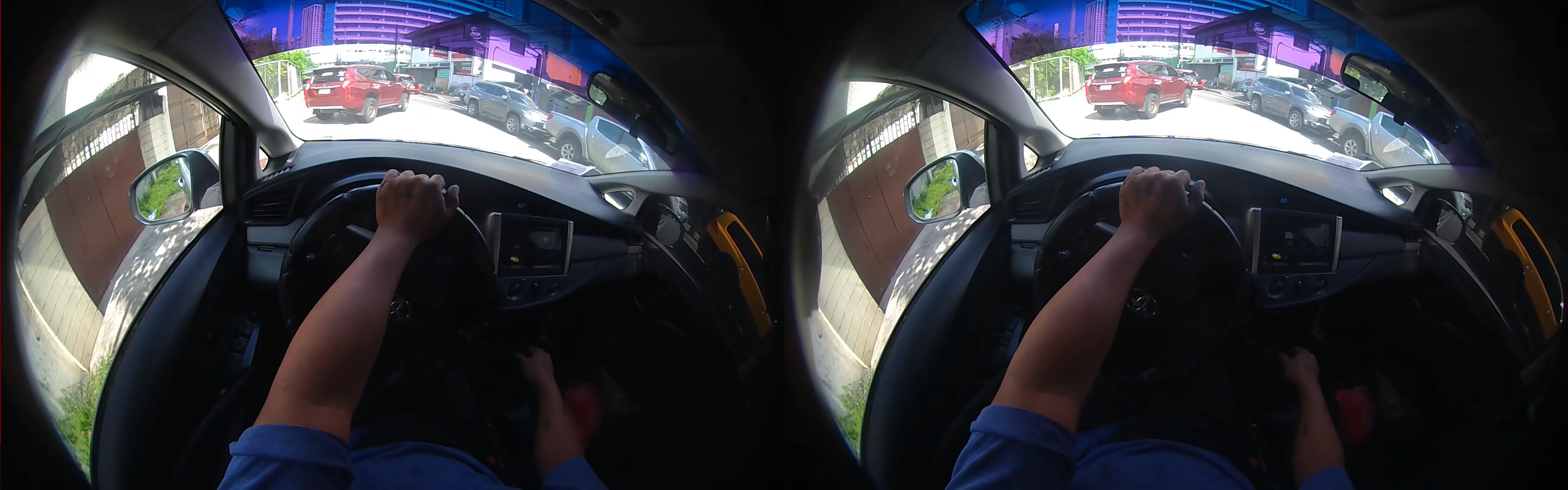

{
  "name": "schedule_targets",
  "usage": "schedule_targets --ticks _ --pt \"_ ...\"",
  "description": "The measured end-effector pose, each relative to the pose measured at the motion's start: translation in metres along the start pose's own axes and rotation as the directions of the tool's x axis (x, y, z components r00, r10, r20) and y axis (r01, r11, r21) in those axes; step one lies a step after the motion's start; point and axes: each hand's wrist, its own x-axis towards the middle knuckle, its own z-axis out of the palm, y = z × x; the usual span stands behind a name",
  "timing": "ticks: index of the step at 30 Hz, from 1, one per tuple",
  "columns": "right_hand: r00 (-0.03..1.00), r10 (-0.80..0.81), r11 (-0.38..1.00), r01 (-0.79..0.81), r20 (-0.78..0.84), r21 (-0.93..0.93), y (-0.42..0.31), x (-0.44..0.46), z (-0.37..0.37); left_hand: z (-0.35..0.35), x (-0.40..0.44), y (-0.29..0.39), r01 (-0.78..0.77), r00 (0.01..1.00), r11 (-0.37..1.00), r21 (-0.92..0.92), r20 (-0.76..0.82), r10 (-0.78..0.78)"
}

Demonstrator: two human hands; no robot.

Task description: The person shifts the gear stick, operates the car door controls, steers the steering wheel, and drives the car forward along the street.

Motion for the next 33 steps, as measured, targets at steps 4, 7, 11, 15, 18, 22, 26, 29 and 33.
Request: schedule_targets --ticks 4,7,11,15,18,22,26,29,33 --pt "1.000 -0.009 1.000 0.009 0.002 0.023 0.0003 -0.0009 -0.0010 -0.0012 0.0000 0.0004 0.004 1.000 1.000 -0.003 0.013 -0.004" --pt "1.000 -0.001 1.000 0.001 0.019 0.013 0.0010 0.0018 -0.0002 -0.0009 -0.0002 0.0003 0.004 1.000 1.000 0.002 0.013 -0.004" --pt "1.000 0.010 1.000 -0.010 0.007 0.003 -0.0005 0.0003 -0.0005 -0.0012 -0.0002 0.0002 0.004 1.000 1.000 0.001 0.013 -0.004" --pt "1.000 0.006 1.000 -0.006 -0.001 0.005 0.0014 0.0026 0.0018 -0.0004 -0.0003 0.0000 -0.001 1.000 1.000 0.010 0.005 0.001" --pt "1.000 0.006 1.000 -0.006 0.001 -0.003 -0.0009 -0.0008 -0.0004 -0.0011 -0.0004 0.0002 0.002 1.000 1.000 0.003 0.016 -0.002" --pt "1.000 -0.003 1.000 0.003 -0.015 -0.015 -0.0006 0.0001 0.0006 -0.0016 0.0000 0.0005 0.003 1.000 1.000 0.012 0.014 -0.003" --pt "1.000 -0.021 1.000 0.021 -0.019 0.018 0.0014 0.0001 0.0012 -0.0022 -0.0001 0.0006 0.005 1.000 1.000 0.007 0.017 -0.005" --pt "1.000 -0.012 1.000 0.012 -0.002 -0.003 0.0047 0.0045 0.0036 -0.0008 -0.0003 0.0002 0.004 1.000 1.000 0.006 0.013 -0.004" --pt "1.000 -0.009 1.000 0.009 -0.006 -0.011 0.0074 0.0076 0.0074 -0.0002 -0.0001 0.0001 0.008 1.000 1.000 0.002 0.013 -0.008"
